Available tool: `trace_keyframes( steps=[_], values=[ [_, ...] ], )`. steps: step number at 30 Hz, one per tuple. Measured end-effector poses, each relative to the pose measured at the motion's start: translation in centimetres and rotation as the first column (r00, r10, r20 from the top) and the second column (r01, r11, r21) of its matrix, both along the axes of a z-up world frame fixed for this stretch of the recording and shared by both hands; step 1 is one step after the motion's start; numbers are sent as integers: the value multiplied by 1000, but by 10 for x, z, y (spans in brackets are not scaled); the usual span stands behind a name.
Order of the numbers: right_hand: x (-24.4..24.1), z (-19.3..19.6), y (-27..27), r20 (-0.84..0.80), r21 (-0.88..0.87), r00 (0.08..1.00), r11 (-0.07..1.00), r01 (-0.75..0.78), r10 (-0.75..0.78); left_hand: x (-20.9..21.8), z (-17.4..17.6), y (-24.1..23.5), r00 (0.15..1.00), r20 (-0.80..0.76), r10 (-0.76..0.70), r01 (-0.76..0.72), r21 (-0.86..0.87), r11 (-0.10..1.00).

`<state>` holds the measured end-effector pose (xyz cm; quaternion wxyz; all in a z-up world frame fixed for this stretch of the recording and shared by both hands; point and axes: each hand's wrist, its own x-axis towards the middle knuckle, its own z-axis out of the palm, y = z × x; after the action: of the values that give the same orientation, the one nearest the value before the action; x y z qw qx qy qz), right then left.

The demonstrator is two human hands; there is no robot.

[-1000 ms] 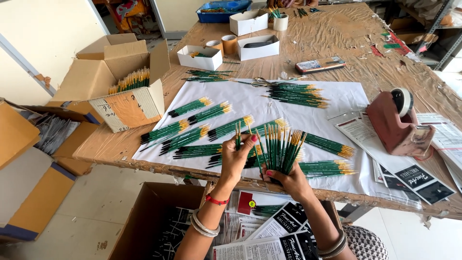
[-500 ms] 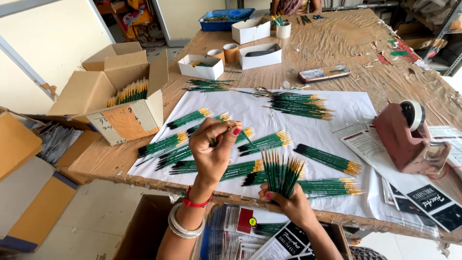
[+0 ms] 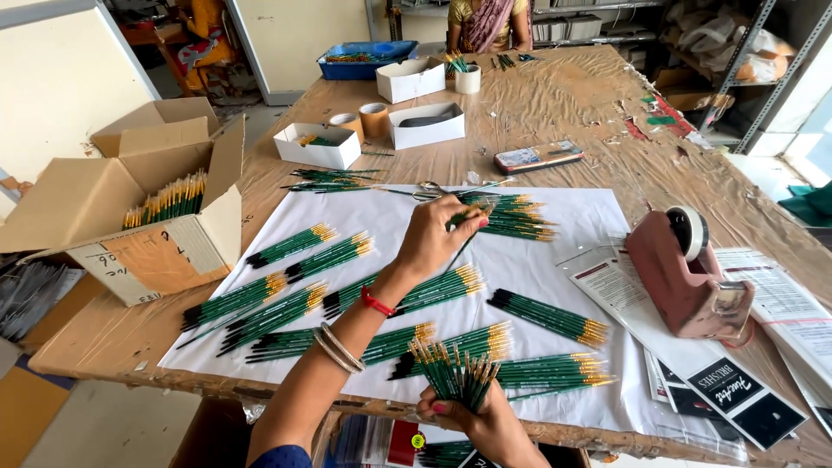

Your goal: Sorting and inspecting green-handled paintbrushes on a workbench.

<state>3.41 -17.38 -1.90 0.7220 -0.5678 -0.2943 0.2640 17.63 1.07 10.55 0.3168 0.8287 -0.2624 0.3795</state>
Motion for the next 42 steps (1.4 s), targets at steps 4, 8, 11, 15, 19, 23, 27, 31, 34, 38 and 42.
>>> trace_keyframes(
  steps=[4,8,11,15,19,23,27,31,34,38,42],
  values=[
    [4,-5,0,-169,-40,986,999,-5,-2,13,17,-5,981,-136,-140,102,-253,962],
    [5,-8,2,-20,31,1000,999,11,-10,11,13,-8,934,-244,-262,159,-374,914],
    [4,-5,2,-134,18,991,1000,9,-7,4,11,-13,912,-288,-294,165,-398,902],
    [4,-5,1,-148,-5,989,1000,10,-11,-1,11,-17,914,-298,-274,152,-374,915],
    [7,-11,-1,46,19,999,1000,3,-4,-2,11,-19,914,-304,-270,146,-375,916],
    [4,-5,0,-7,1,1000,1000,-2,2,-5,11,-21,911,-309,-274,147,-378,914],
    [2,1,-1,-197,-28,980,999,-25,19,-6,9,-22,910,-305,-281,155,-380,912],
    [2,-2,-1,-171,-12,984,999,-42,39,-9,7,-22,912,-304,-276,151,-377,914],
    [2,-4,-1,-175,-20,984,999,-42,38,-9,7,-22,920,-298,-256,139,-364,921],
    [2,-7,-2,-197,0,979,999,-43,42,-8,4,-22,919,-314,-239,118,-360,925],
    [4,-14,-1,-63,8,997,999,-35,36,-15,6,-23,946,-270,-178,102,-272,957]
  ],
)
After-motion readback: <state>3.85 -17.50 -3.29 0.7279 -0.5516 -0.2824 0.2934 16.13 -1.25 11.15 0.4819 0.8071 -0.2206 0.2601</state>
